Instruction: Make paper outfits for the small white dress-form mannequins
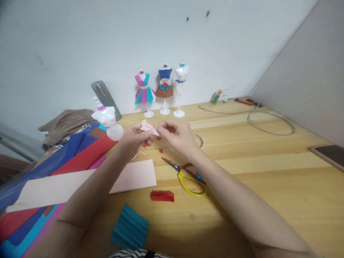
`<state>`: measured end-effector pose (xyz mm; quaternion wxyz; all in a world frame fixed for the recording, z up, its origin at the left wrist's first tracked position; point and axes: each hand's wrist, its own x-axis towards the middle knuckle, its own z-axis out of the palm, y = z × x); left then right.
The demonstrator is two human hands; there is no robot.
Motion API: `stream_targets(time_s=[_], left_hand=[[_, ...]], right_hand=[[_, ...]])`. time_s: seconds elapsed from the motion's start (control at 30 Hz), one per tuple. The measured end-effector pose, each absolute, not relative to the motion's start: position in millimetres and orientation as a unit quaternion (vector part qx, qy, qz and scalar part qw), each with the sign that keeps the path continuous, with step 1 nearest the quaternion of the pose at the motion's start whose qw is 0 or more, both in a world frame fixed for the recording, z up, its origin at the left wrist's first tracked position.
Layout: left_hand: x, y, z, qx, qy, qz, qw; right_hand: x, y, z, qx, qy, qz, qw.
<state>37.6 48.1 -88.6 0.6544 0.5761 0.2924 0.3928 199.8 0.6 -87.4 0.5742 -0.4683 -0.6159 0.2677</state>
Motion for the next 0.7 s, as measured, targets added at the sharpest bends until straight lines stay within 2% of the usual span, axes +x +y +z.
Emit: stream_targets(time_s=[0.7], left_hand=[[34.1,51.0,-84.1,0.576,0.266,0.367,0.68]], right_hand=[[203.1,1.5,-87.8,-0.446,-0.516,0.443,0.583]])
